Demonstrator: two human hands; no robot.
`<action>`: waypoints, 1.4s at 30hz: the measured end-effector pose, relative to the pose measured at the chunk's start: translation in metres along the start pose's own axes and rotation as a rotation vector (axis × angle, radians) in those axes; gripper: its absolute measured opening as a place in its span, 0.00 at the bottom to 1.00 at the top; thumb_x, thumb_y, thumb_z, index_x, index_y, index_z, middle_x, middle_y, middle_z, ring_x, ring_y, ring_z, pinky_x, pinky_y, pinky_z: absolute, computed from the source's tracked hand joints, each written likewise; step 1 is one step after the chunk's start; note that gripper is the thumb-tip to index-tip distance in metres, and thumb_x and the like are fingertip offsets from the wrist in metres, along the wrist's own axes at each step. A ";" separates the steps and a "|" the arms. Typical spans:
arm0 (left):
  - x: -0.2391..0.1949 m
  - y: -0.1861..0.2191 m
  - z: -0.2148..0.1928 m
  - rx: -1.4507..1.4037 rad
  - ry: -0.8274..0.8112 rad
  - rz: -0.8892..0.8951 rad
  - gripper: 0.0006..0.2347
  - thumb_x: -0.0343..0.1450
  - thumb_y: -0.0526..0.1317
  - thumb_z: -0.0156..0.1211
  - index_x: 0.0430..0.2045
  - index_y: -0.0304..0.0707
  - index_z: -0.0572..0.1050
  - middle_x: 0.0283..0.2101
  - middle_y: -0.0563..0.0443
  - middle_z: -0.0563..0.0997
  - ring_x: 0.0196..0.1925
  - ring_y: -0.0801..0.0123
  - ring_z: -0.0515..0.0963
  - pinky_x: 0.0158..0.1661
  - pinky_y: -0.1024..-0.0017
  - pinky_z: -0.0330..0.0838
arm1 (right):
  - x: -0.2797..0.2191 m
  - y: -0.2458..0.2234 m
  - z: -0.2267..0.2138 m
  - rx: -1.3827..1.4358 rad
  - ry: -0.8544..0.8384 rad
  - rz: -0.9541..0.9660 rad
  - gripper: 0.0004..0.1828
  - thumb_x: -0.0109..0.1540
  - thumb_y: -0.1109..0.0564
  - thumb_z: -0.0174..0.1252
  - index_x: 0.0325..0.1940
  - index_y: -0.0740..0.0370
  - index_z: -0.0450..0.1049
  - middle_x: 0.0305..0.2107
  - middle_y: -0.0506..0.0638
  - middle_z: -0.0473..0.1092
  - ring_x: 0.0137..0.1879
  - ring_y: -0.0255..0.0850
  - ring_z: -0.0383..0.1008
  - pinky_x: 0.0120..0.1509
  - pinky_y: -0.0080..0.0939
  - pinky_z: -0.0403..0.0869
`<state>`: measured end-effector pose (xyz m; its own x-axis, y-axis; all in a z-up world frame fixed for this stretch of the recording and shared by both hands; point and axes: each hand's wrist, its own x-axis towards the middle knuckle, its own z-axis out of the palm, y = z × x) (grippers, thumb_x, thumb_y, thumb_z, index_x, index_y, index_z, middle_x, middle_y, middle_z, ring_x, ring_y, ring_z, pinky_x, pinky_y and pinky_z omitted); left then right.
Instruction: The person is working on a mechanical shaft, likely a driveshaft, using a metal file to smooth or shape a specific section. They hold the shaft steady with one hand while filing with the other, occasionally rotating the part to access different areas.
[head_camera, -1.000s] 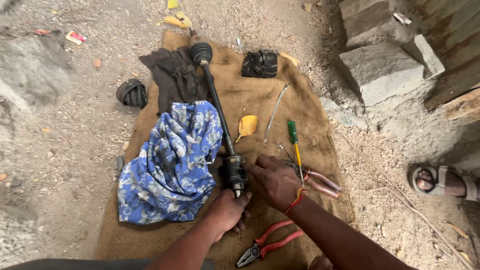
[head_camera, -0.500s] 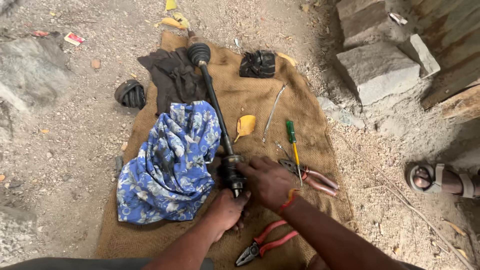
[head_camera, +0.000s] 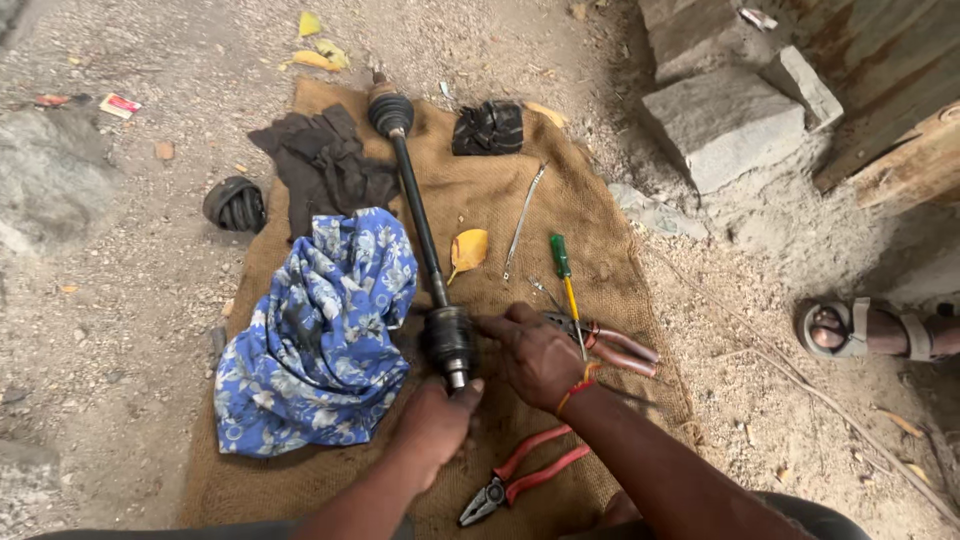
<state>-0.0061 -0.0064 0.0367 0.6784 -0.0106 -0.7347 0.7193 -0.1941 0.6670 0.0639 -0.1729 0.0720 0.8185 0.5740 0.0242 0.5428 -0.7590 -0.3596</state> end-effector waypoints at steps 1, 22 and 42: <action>0.004 -0.001 0.000 -0.260 -0.155 -0.072 0.16 0.74 0.50 0.58 0.43 0.33 0.74 0.31 0.47 0.81 0.29 0.60 0.80 0.32 0.62 0.72 | 0.003 0.003 0.001 -0.002 -0.012 -0.004 0.27 0.56 0.60 0.58 0.61 0.54 0.74 0.41 0.57 0.71 0.48 0.56 0.75 0.52 0.52 0.75; 0.030 -0.016 -0.010 -0.243 -0.368 -0.063 0.13 0.77 0.47 0.51 0.50 0.39 0.68 0.34 0.44 0.82 0.27 0.68 0.80 0.30 0.70 0.76 | 0.006 0.013 0.010 0.050 0.159 0.054 0.08 0.61 0.62 0.57 0.44 0.59 0.77 0.39 0.55 0.77 0.46 0.53 0.79 0.52 0.50 0.76; 0.034 -0.020 -0.005 -0.243 -0.337 0.047 0.13 0.74 0.47 0.57 0.40 0.35 0.75 0.28 0.47 0.81 0.24 0.67 0.80 0.26 0.68 0.74 | 0.051 -0.044 -0.010 -0.216 -0.126 -0.115 0.21 0.51 0.60 0.63 0.49 0.55 0.76 0.41 0.53 0.73 0.48 0.54 0.76 0.50 0.54 0.75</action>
<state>0.0030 0.0022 -0.0013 0.6534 -0.3424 -0.6751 0.7305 0.0513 0.6810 0.0835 -0.1129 0.0984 0.7267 0.6836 -0.0678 0.6694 -0.7269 -0.1538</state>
